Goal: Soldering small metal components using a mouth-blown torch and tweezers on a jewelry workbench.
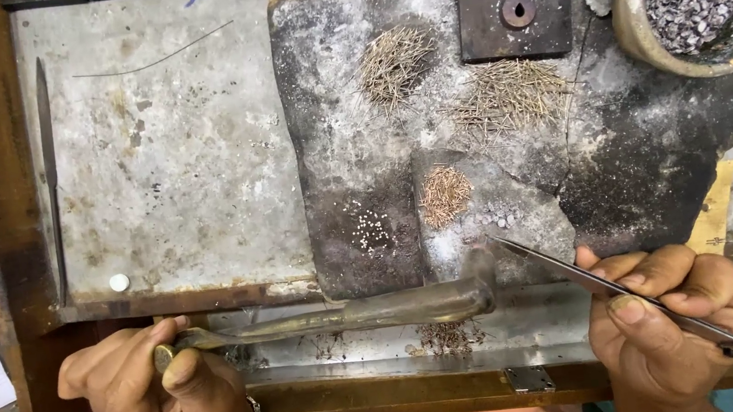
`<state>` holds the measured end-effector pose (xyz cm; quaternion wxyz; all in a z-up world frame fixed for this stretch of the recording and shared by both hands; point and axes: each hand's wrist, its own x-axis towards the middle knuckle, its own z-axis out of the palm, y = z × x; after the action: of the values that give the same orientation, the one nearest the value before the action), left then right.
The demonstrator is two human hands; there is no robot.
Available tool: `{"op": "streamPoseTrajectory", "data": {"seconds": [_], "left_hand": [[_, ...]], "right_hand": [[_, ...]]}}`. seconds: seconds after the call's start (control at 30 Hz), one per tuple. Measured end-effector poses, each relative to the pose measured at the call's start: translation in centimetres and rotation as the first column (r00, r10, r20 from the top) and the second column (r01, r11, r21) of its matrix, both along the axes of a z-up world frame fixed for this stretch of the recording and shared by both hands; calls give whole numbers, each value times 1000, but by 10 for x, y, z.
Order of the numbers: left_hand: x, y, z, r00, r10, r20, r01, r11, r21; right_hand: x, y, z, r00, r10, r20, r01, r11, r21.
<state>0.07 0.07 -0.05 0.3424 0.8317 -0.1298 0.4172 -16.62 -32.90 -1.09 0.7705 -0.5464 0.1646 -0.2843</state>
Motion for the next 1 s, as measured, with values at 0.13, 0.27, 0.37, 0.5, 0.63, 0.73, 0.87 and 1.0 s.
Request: {"op": "streamPoseTrajectory", "data": {"seconds": [0.13,0.27,0.37,0.5,0.63,0.73,0.87,1.0], "left_hand": [[-1,2,-1,1000,16,2,-16,1000,-1],[-4,1,3,1000,17,-20,-17,1000,3],[-4,1,4,999,21,-41,-21,1000,5],[-7,1,7,997,15,-78,-13,1000,24],[-6,1,5,998,11,-55,-10,1000,8],[-7,2,5,998,11,-62,-11,1000,3],[-6,4,3,997,11,-76,-10,1000,16],[-8,3,5,995,11,-98,-8,1000,30]], "right_hand": [[0,-2,-3,997,50,64,-49,999,-20],[-2,-3,-3,997,47,59,-48,999,12],[-3,-4,-5,997,46,62,-47,999,16],[-2,-4,-4,997,51,64,-52,998,19],[-1,-3,-4,997,36,67,-38,999,30],[-1,-4,-6,993,45,108,-48,999,25],[-1,-2,-4,995,45,87,-48,998,34],[2,-2,-5,994,35,105,-39,999,37]]}}
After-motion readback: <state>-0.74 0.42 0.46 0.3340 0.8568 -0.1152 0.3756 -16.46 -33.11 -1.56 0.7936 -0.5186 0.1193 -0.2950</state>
